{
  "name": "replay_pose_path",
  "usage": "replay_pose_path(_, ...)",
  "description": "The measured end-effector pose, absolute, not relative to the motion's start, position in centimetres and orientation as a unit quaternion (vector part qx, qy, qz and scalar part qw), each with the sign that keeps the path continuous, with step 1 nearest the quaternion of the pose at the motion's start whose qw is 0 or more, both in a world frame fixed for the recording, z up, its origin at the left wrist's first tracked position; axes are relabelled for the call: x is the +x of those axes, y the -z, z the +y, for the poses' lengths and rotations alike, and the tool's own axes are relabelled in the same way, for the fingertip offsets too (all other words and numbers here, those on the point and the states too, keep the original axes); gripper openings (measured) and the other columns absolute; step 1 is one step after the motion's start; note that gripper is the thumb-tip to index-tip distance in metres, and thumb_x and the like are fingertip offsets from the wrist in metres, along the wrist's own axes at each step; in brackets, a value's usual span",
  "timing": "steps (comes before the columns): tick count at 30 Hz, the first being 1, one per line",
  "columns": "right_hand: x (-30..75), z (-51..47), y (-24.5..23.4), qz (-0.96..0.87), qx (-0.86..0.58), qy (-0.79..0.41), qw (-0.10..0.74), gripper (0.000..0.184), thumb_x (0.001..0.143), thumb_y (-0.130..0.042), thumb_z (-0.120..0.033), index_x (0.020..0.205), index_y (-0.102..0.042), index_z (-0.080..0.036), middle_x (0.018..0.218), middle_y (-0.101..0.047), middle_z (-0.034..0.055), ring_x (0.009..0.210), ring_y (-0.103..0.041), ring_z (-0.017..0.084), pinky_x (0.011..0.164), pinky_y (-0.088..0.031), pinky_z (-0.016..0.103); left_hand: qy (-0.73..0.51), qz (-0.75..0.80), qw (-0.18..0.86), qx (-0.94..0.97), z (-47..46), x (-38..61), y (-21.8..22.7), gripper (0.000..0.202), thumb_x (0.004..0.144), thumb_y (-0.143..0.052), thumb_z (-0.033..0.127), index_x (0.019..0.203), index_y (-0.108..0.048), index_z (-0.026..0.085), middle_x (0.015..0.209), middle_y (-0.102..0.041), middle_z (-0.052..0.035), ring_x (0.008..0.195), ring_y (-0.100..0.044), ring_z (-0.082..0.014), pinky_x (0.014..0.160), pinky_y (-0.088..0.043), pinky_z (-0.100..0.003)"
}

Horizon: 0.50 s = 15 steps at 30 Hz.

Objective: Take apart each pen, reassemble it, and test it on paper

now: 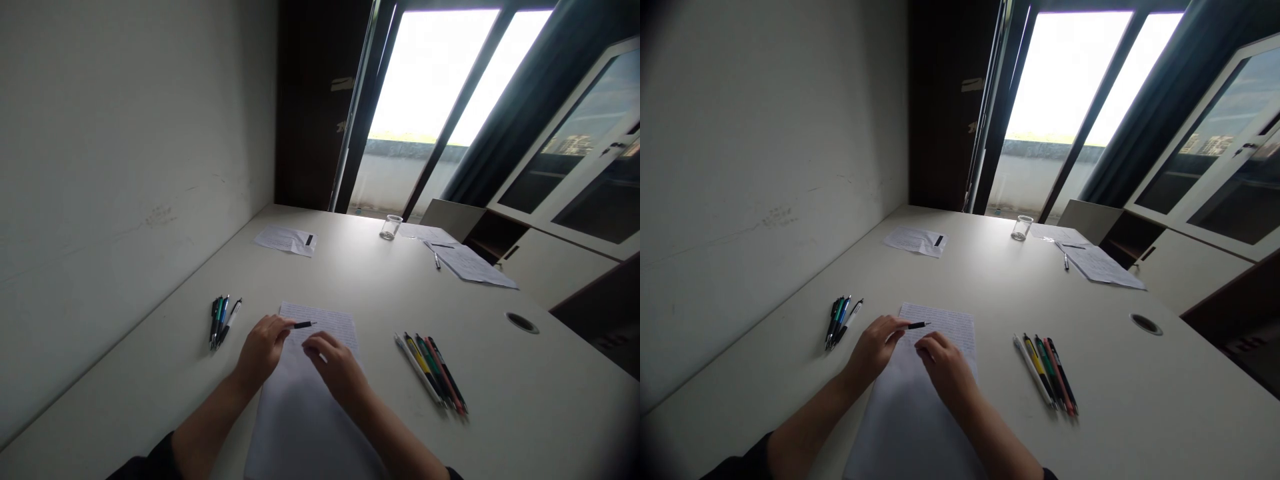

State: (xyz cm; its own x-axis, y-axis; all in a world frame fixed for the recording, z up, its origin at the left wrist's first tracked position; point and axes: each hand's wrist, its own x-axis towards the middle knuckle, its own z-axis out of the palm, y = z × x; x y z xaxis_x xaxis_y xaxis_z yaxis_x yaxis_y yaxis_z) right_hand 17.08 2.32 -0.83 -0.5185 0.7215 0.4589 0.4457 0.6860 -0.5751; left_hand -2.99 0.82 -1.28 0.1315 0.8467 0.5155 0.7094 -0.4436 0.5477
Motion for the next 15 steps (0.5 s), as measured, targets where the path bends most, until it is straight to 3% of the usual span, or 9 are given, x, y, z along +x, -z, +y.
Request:
replay_pose_path(5, 18.9, 4.0, 0.3, -0.749, -0.409, -0.242, 0.462, 0.005, 0.090, -0.063, -0.022, 0.092, -0.067, -0.021, 0.092, -0.068, 0.0043, 0.082, -0.066, 0.019, 0.077, -0.055, 0.029, -0.399, 0.511, 0.086, 0.756, 0.7, -2.8, 1.1, 0.034, 0.087, -0.054, 0.000, 0.109, -0.063, 0.024, 0.096, -0.069, -0.0031, 0.090, -0.061, -0.0214, 0.082, -0.051, -0.036)
replay_pose_path(15, 18.8, 3.9, 0.3, -0.736, -0.396, -0.272, 0.478, 0.012, 0.091, -0.062, -0.032, 0.094, -0.069, -0.022, 0.094, -0.068, 0.0056, 0.085, -0.066, 0.019, 0.077, -0.057, 0.030, -0.388, 0.506, 0.097, 0.764, 0.5, -2.8, 0.8, 0.034, 0.087, -0.055, -0.001, 0.108, -0.064, 0.024, 0.097, -0.069, -0.0026, 0.090, -0.060, -0.0212, 0.082, -0.050, -0.036)
